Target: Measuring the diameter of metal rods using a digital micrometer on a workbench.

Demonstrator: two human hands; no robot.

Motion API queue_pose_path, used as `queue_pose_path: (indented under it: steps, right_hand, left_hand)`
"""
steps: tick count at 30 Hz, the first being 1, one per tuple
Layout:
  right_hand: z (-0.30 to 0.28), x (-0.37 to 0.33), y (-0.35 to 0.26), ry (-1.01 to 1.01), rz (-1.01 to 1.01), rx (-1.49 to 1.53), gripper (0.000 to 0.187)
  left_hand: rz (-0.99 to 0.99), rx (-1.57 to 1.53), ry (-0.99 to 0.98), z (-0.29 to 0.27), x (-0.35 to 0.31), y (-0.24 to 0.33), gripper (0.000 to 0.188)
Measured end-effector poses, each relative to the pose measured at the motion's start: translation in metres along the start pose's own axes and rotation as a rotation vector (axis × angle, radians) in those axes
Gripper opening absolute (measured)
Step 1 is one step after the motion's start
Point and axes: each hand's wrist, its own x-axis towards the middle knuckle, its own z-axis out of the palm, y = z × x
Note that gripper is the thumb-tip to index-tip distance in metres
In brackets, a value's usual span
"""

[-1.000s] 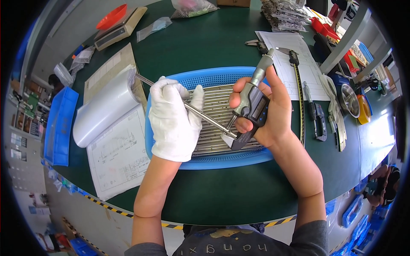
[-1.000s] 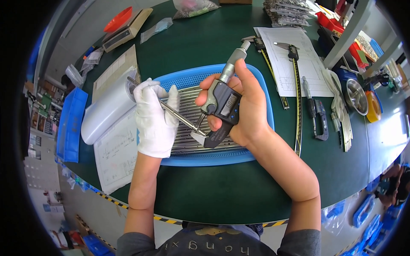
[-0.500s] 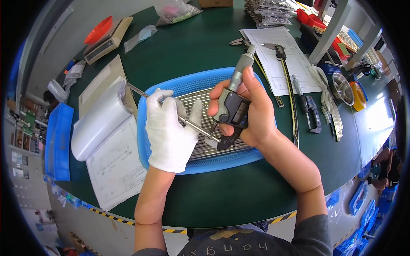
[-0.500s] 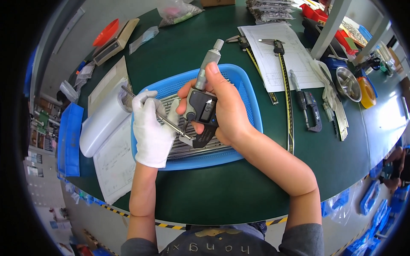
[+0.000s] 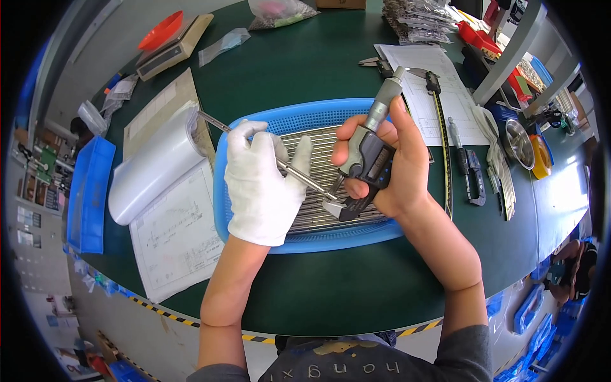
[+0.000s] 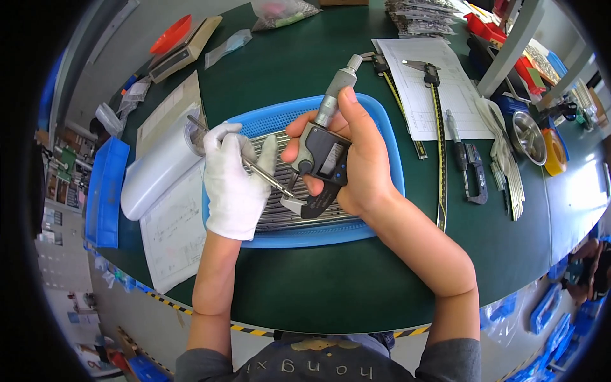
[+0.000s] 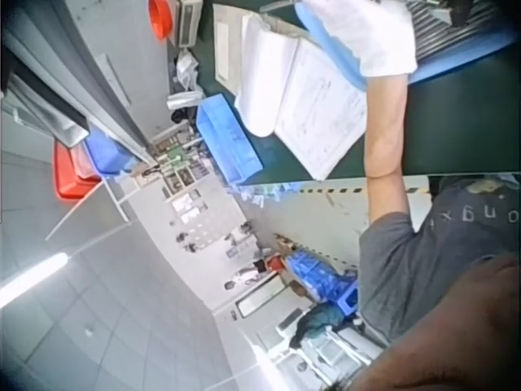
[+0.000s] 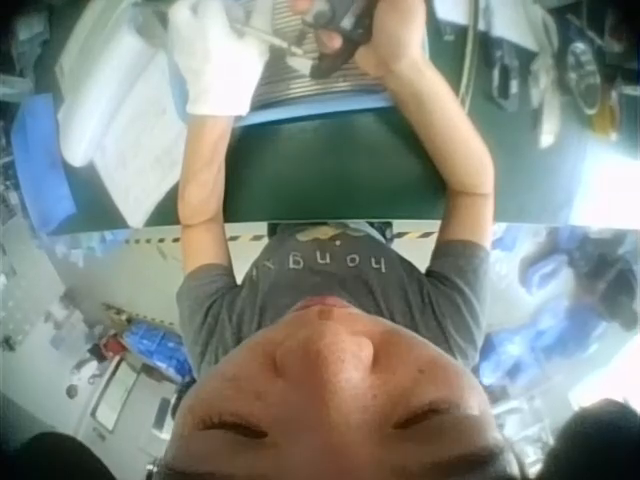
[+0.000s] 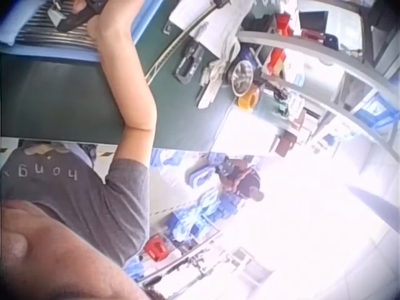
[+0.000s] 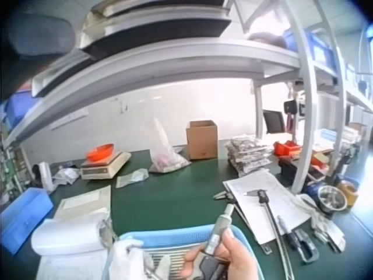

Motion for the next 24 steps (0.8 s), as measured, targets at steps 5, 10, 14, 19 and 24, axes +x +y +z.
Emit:
queue_pose_path:
  steps: [5, 10, 14, 19, 24]
  right_hand:
    - [0.0008, -0.0003, -0.0018, 0.031, 0.008, -0.032, 0.061]
    - [-0.0006, -0.0016, -0.0044, 0.01, 0.037, -0.068, 0.063]
    - [-0.0014, -0.0017, -0.0028, -0.002, 0.022, -0.065, 0.063]
    - [0.0, -0.0011, -0.0028, 0.015, 0.006, -0.059, 0.067]
    - [-0.0007, -0.0001, -0.0023, -0.003, 0.016, 0.012, 0.064]
  left_hand:
    - [0.031, 0.004, 0.012, 0.0016, -0.0005, 0.0016, 0.027]
    - [-0.008, -0.017, -0.018, 0.0005, -0.0017, 0.0039, 0.026]
    - [-0.022, -0.008, -0.021, -0.0003, -0.0014, 0.004, 0.026]
    - [0.029, 0.042, 0.006, -0.0005, -0.0008, 0.0004, 0.026]
    - [0.022, 0.011, 0.027, -0.0002, 0.0003, -0.0011, 0.025]
